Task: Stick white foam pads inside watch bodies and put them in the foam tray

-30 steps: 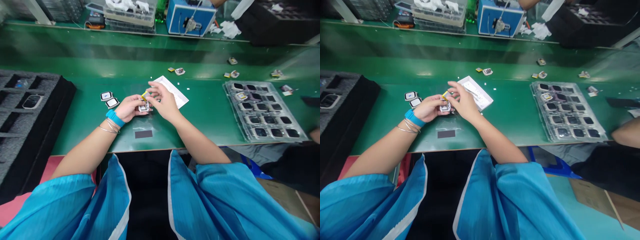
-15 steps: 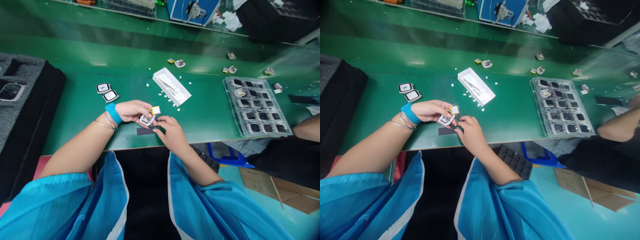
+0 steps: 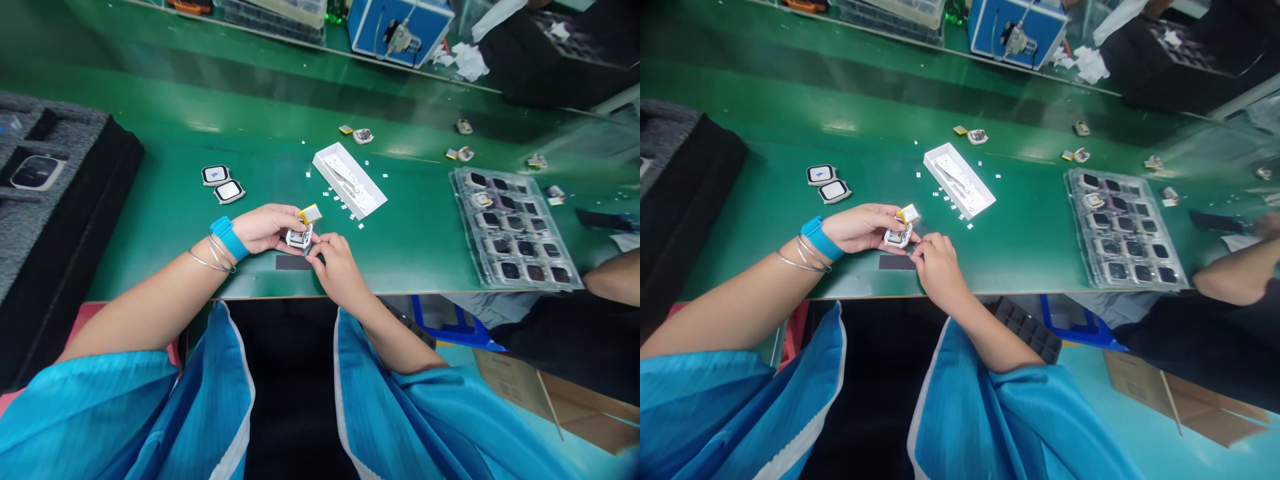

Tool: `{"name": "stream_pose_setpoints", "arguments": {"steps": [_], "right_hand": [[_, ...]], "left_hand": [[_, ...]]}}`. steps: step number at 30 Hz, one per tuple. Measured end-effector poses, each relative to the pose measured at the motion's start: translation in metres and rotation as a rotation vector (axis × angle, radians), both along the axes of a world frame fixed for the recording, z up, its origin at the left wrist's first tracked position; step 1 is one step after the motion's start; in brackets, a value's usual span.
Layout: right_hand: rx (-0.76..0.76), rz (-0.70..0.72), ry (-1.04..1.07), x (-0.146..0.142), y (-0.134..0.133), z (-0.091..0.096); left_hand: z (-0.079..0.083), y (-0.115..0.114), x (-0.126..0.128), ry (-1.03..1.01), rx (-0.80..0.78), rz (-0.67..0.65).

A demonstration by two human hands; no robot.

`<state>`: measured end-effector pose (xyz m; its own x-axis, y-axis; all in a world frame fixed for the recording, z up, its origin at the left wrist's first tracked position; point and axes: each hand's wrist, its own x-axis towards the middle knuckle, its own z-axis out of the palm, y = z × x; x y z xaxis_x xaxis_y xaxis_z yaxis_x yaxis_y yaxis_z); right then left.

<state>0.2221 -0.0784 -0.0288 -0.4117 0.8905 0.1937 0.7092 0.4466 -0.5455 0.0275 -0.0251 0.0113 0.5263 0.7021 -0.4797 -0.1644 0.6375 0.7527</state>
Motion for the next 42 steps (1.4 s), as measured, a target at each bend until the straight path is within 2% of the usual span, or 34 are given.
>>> {"name": "stream_pose_setpoints", "arguments": {"steps": [5, 9, 13, 18, 20, 22, 24, 27, 31, 42], "right_hand": [[0.024, 0.120, -0.145, -0.007, 0.039, 0.008], [-0.009, 0.250, -0.161, -0.005, 0.064, 0.019], [-0.005, 0.369, 0.024, 0.009, 0.060, 0.030], [0.140, 0.305, 0.352, 0.015, 0.063, 0.061], [0.092, 0.295, 0.474, 0.007, 0.075, 0.068], [-0.046, 0.302, 0.553, -0.003, 0.089, 0.065], [-0.183, 0.288, 0.610, -0.013, 0.100, 0.052], [-0.273, 0.230, 0.661, -0.020, 0.106, 0.029], [-0.282, 0.228, 0.643, -0.022, 0.101, 0.015], [-0.223, 0.262, 0.648, -0.027, 0.096, 0.015]], "left_hand": [[0.007, 0.010, 0.001, 0.048, 0.026, 0.185], [0.006, 0.019, -0.004, 0.050, -0.003, 0.255], [0.003, 0.017, -0.004, 0.056, -0.005, 0.274], [0.002, 0.011, 0.004, 0.086, 0.026, 0.306], [0.002, 0.010, 0.006, 0.096, 0.062, 0.378], [0.003, 0.010, 0.007, 0.128, 0.113, 0.452], [0.003, 0.011, 0.008, 0.176, 0.153, 0.499], [0.002, 0.012, 0.008, 0.223, 0.173, 0.508], [-0.001, 0.012, 0.008, 0.225, 0.188, 0.483], [0.000, 0.011, 0.008, 0.210, 0.167, 0.485]]}}
